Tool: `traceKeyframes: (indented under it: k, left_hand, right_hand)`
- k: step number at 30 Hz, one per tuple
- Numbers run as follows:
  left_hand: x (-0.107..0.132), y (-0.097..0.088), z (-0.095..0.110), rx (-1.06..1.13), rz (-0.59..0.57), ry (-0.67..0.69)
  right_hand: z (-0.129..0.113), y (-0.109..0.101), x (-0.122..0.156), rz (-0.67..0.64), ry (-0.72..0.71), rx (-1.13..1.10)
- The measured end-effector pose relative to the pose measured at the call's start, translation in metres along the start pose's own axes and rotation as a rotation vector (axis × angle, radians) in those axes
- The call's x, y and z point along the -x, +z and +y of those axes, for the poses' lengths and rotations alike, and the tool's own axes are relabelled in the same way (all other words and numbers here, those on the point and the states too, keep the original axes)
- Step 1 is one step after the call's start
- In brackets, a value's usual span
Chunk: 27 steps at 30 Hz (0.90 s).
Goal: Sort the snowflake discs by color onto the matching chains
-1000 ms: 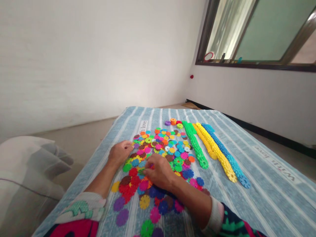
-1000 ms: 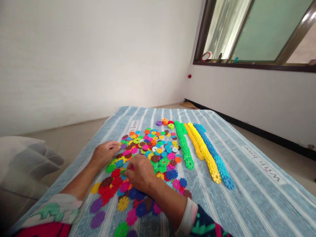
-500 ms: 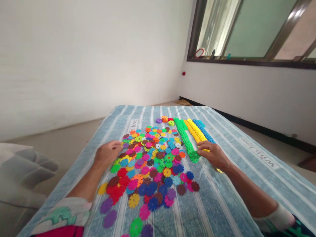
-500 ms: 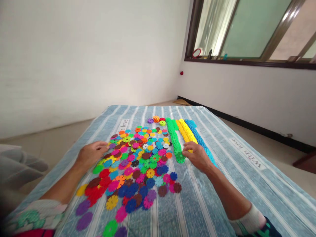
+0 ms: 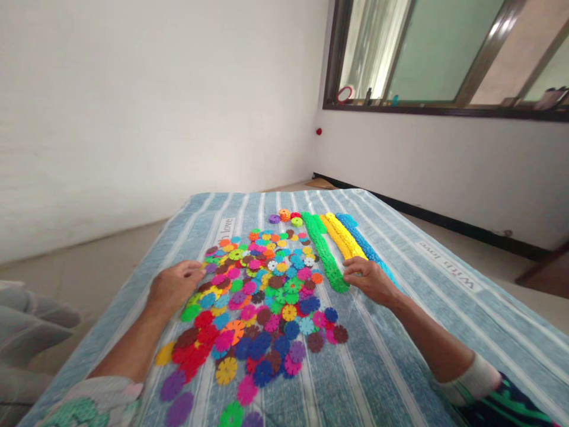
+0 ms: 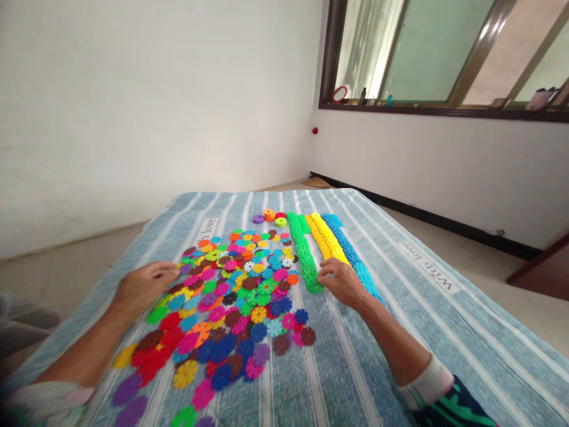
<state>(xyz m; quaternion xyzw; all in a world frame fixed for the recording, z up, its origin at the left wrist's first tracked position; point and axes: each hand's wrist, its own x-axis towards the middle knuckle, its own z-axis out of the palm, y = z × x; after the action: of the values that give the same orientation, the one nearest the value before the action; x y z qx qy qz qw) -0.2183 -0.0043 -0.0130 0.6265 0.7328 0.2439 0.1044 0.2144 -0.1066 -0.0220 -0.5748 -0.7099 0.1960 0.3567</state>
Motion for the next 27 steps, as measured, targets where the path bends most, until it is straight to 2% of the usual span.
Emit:
traceKeyframes:
  k: [8,13,17,20,24,27]
  left_hand:
    - [0.001,0.004,-0.003,0.035,-0.009,0.005]
    - [0.000,0.006,-0.006,0.055,-0.010,0.018]
    - [0.001,0.005,-0.005,0.053,-0.018,0.019]
    - [0.002,0.005,-0.005,0.072,-0.013,0.023]
    - [0.002,0.008,-0.007,0.086,0.002,0.030]
    - [0.001,0.009,-0.007,0.091,0.011,0.033]
  right_hand:
    - [0.000,0.009,0.003,0.096,-0.080,0.178]
    - [-0.028,0.033,0.009,0.098,-0.245,0.263]
    - [-0.059,0.055,0.002,-0.001,-0.360,0.340]
    - [-0.073,0.067,-0.011,-0.116,-0.378,0.454]
    - [-0.075,0.080,-0.023,-0.208,-0.374,0.569]
    - [-0.072,0.088,-0.025,-0.210,-0.422,0.555]
